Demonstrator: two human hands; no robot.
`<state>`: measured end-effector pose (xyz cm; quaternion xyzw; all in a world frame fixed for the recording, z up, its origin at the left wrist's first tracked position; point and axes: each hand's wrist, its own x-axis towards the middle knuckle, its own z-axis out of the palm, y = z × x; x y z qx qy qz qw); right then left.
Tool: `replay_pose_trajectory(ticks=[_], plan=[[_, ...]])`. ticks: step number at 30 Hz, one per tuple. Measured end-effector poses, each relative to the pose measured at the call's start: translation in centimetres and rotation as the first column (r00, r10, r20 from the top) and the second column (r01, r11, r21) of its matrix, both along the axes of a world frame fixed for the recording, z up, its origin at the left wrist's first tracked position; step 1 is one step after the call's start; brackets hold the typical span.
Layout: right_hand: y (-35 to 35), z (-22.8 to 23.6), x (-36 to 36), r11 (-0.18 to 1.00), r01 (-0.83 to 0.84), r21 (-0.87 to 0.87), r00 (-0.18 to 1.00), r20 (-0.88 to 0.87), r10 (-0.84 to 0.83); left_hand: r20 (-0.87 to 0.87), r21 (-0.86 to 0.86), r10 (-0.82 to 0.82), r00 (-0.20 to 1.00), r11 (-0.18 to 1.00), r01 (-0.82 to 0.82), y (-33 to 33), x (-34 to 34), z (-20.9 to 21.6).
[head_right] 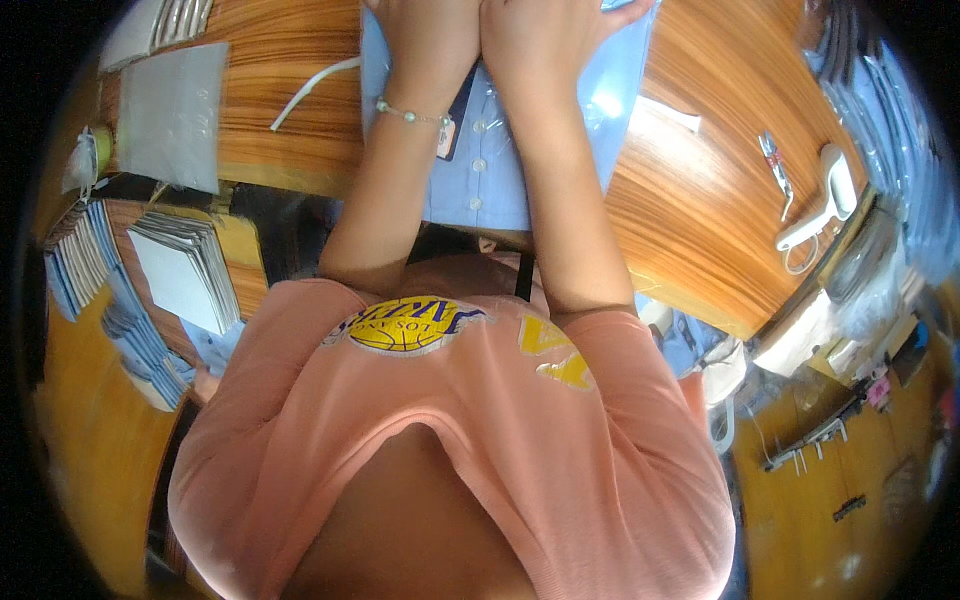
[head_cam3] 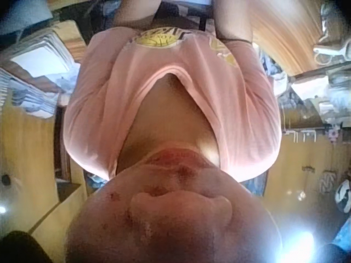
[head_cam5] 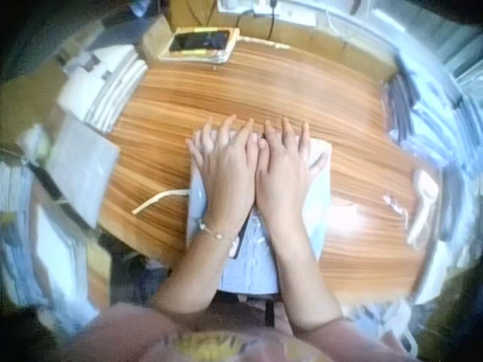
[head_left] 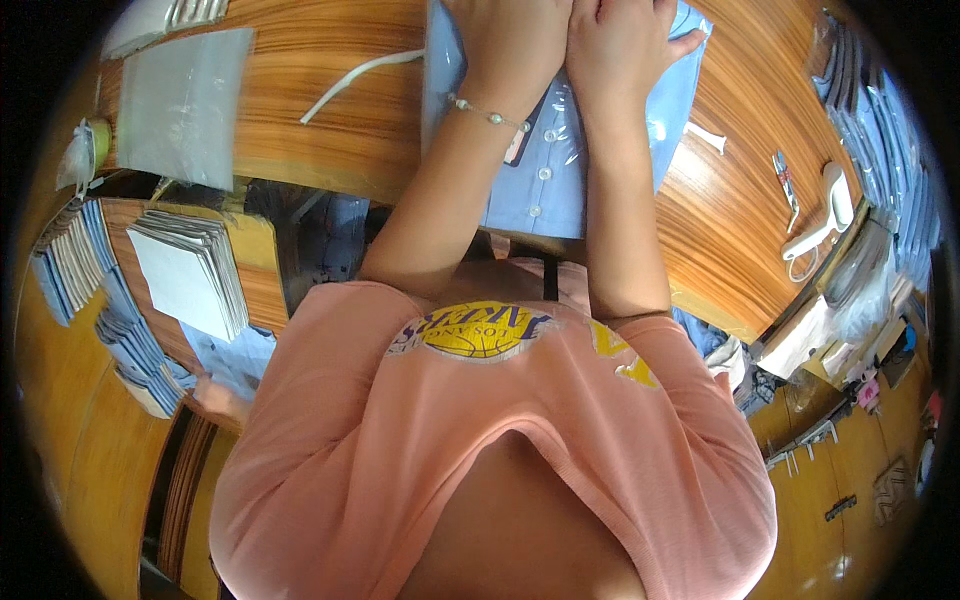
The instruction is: The person packs shirts by inserting them into plastic bags, sealing them, and tying them with a string before recording the work in a notebook and on a laptop.
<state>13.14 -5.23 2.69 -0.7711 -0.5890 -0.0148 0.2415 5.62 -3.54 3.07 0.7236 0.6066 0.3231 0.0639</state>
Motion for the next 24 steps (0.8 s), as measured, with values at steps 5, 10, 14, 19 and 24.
replay_pose_trajectory(ticks=[5,10,14,19,24], plan=[[-0.6,-0.2,-0.1,0.999,0.022,-0.045,0.998,-0.052,-0.024,0.005,-0.016,0.012,1.0,1.0,-0.011,-0.6,0.1,-1.0],[-0.1,-0.5,0.1,0.997,0.029,0.066,0.988,-0.153,-0.018,0.053,0.031,-0.011,0.999,0.999,0.009,0.2,0.1,-2.0],[0.2,0.5,0.0,0.996,-0.002,0.091,0.955,-0.294,0.029,0.201,0.007,-0.029,0.979,1.0,0.028,1.4,-1.0,-2.0],[1.0,3.2,4.9,0.982,-0.017,0.187,0.869,-0.482,0.106,0.668,0.232,-0.324,0.67,0.946,0.227,0.1,-3.6,6.0],[-13.7,21.1,10.9,0.888,-0.37,0.274,0.55,-0.705,0.447,-0.124,0.503,-0.356,0.926,0.782,0.368,-9.5,-24.6,24.0]])
